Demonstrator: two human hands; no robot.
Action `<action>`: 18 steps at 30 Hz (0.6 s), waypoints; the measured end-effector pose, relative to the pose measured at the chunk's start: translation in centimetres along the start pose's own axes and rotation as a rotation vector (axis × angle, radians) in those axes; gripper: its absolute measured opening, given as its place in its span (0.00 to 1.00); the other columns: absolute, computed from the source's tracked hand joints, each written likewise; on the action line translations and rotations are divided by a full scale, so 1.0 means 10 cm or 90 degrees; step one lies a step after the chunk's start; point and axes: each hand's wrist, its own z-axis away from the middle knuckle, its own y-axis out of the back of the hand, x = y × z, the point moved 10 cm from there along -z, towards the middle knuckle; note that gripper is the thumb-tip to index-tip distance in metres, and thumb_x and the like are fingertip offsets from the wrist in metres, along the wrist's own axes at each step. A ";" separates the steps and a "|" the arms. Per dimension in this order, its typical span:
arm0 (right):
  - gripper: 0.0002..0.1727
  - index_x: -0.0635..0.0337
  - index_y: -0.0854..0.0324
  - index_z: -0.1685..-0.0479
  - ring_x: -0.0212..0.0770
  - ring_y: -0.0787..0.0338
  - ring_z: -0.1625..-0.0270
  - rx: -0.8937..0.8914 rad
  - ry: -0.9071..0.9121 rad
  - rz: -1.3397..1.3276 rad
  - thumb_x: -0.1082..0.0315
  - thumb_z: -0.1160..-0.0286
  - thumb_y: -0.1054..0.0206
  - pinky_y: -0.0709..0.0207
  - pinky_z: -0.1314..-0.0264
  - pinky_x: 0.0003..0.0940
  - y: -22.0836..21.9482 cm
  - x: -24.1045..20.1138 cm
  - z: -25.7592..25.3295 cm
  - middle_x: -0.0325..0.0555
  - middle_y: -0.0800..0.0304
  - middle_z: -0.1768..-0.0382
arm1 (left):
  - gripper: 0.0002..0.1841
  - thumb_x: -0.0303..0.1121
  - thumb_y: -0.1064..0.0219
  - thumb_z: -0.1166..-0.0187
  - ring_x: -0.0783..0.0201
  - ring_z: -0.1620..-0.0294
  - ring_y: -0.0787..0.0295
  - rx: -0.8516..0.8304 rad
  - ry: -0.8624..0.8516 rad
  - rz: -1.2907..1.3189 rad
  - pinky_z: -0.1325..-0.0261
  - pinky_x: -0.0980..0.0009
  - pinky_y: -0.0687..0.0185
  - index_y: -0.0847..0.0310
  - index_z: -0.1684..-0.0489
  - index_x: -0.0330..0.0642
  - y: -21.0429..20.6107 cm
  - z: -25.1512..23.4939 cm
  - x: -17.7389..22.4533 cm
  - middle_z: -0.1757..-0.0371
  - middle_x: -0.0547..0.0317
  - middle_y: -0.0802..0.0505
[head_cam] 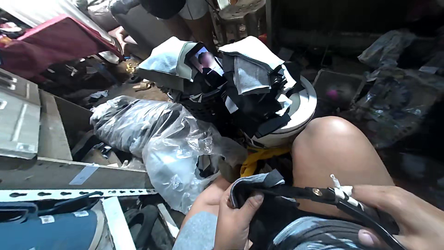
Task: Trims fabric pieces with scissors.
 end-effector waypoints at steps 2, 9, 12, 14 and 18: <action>0.38 0.72 0.18 0.49 0.65 0.11 0.56 -0.016 0.006 0.000 0.39 0.35 0.26 0.20 0.54 0.66 -0.02 -0.05 -0.05 0.65 0.13 0.59 | 0.16 0.10 0.29 0.40 0.76 0.59 0.05 -0.019 0.004 -0.019 0.48 0.75 0.08 0.11 0.59 0.38 -0.05 0.00 -0.03 0.64 0.66 0.02; 0.25 0.67 0.16 0.64 0.54 0.12 0.69 0.069 0.028 -0.007 0.48 0.35 0.23 0.21 0.68 0.56 -0.04 0.01 -0.06 0.56 0.13 0.71 | 0.13 0.14 0.29 0.35 0.77 0.57 0.06 -0.048 -0.005 -0.011 0.46 0.75 0.09 0.10 0.58 0.41 -0.10 0.03 -0.06 0.62 0.68 0.02; 0.24 0.68 0.17 0.70 0.53 0.14 0.73 0.060 0.016 -0.011 0.51 0.34 0.23 0.23 0.71 0.55 -0.04 0.02 -0.03 0.56 0.15 0.75 | 0.10 0.18 0.29 0.33 0.75 0.58 0.06 -0.040 -0.001 -0.023 0.48 0.74 0.09 0.11 0.56 0.38 -0.07 0.00 -0.05 0.61 0.65 0.03; 0.29 0.68 0.16 0.62 0.57 0.12 0.67 0.032 0.003 0.000 0.44 0.32 0.25 0.21 0.66 0.59 -0.04 0.01 -0.03 0.58 0.13 0.69 | 0.11 0.16 0.30 0.34 0.74 0.58 0.05 -0.049 0.004 -0.026 0.48 0.73 0.08 0.11 0.56 0.37 -0.09 -0.01 -0.08 0.61 0.64 0.03; 0.46 0.71 0.18 0.46 0.63 0.11 0.51 0.017 0.005 0.003 0.30 0.39 0.28 0.19 0.49 0.65 -0.07 -0.05 -0.10 0.64 0.12 0.54 | 0.14 0.12 0.31 0.34 0.75 0.54 0.06 -0.095 0.046 0.007 0.43 0.72 0.09 0.08 0.58 0.40 -0.22 0.01 -0.17 0.59 0.66 0.02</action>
